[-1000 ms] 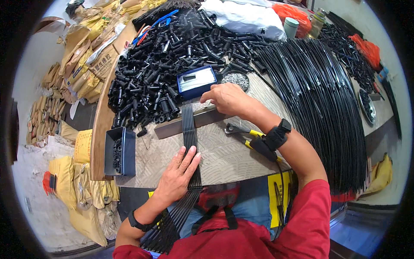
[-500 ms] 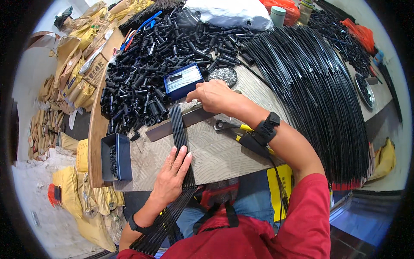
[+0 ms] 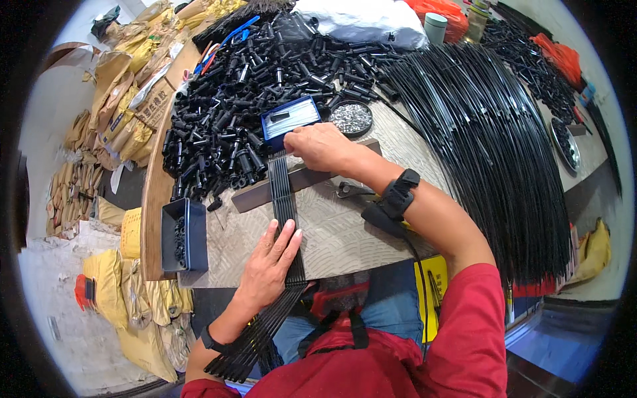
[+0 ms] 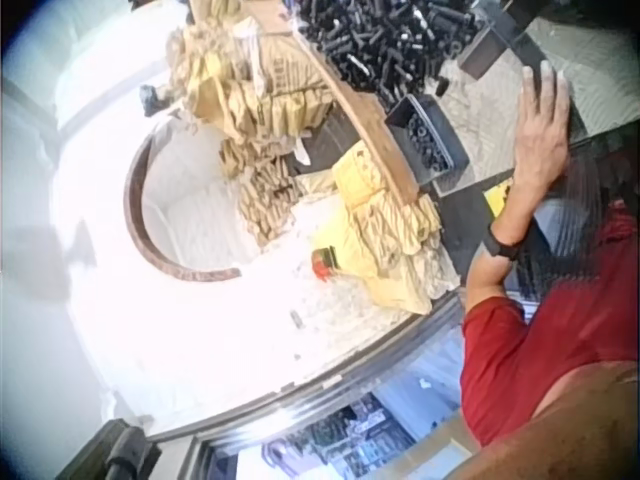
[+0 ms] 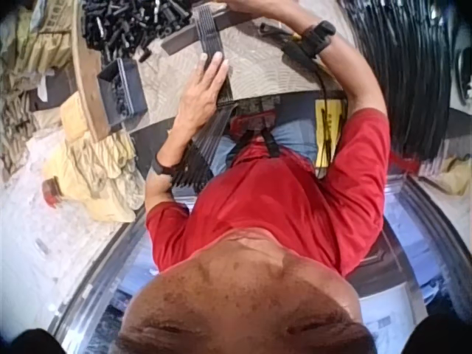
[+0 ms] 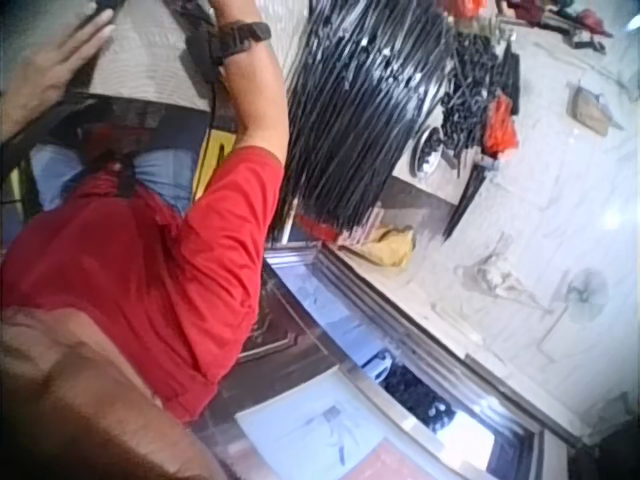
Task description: The person assembles umbrella frames by gathering black ribs, inserting them into a central plastic hub, and using pliers to secure the metal wires through the components.
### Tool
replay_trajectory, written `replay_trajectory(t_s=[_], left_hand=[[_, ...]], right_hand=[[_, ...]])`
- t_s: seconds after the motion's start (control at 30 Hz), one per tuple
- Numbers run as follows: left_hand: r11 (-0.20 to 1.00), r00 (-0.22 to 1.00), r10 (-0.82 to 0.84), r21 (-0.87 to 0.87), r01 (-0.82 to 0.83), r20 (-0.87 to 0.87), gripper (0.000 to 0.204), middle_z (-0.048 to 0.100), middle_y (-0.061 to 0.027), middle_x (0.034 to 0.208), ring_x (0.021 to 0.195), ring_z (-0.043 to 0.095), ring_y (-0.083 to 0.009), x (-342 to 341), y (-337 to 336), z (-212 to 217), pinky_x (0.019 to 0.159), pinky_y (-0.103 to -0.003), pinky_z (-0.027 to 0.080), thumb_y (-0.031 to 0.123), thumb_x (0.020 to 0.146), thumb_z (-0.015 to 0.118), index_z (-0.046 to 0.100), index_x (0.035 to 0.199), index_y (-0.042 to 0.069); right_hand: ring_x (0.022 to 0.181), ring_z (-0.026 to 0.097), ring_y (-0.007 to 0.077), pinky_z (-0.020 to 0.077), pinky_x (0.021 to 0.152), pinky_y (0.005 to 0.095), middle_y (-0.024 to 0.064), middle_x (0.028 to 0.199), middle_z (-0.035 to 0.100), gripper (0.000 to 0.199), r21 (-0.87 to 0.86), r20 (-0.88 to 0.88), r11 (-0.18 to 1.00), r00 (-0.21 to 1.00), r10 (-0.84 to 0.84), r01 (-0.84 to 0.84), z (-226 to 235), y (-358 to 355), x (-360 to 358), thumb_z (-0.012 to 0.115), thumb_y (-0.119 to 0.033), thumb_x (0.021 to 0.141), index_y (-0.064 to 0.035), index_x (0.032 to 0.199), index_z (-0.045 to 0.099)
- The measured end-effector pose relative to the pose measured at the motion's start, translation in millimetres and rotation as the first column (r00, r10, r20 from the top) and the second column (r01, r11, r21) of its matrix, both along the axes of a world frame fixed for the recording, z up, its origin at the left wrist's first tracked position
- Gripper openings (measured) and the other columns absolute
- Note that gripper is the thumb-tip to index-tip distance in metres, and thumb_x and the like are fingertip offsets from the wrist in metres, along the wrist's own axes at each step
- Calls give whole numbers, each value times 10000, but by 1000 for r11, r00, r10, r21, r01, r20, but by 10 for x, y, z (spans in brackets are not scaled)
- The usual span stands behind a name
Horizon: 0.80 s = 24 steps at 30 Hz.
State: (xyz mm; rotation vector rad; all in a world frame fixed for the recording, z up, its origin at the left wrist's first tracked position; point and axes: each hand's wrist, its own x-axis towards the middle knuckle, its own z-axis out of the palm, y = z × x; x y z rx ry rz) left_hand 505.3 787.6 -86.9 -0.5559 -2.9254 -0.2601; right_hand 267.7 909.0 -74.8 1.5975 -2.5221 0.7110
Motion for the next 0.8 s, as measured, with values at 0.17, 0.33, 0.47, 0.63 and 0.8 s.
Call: replay_trajectory(t_s=[0.17, 0.33, 0.47, 0.63, 0.8], left_hand=[[999, 1000, 22, 36, -22, 1, 546, 360, -136, 1355, 1250, 324, -368, 24, -9, 14, 999, -417, 335, -1, 731, 468, 420, 1273, 49], [999, 1000, 0, 49, 0, -15, 572, 344, -132, 1363, 1249, 322, -372, 6, -7, 12, 1005, -414, 335, -5, 711, 472, 410, 1278, 46], [999, 999, -4, 46, 6, -35, 580, 328, -127, 1373, 1254, 313, -370, 19, -35, -18, 1005, -413, 337, -4, 708, 473, 404, 1282, 46], [1000, 999, -20, -18, 19, -36, 576, 297, -141, 1388, 1276, 279, -362, 53, -70, -35, 1026, -432, 293, 64, 744, 492, 368, 1307, 52], [999, 1000, 30, 36, -30, 3, 666, 258, -138, 1409, 1290, 256, -349, 72, -28, 45, 1043, -436, 236, 331, 777, 552, 314, 1340, 65]], right_hand=[[821, 593, 288, 453, 668, 392, 107, 902, 615, 145, 134, 91, 991, 995, -26, 14, 83, -58, 68, 538, -136, 807, -71, 932, 572], [793, 587, 297, 457, 686, 390, 109, 821, 594, 232, -222, 42, 970, 993, 113, -101, 42, -21, 62, 536, -143, 806, -77, 1026, 504], [765, 597, 311, 463, 645, 417, 100, 817, 609, 136, 203, -60, 973, 993, -101, 111, 171, 85, 22, 552, -181, 777, -75, 846, 603], [745, 613, 291, 470, 613, 417, 100, 787, 621, 143, 14, -75, 993, 990, -117, 119, 302, -46, -167, 538, -205, 769, -135, 769, 663], [791, 617, 299, 495, 636, 402, 132, 862, 601, 93, 118, -353, 979, 928, -117, 168, 318, -402, -448, 584, -138, 698, -71, 734, 637]])
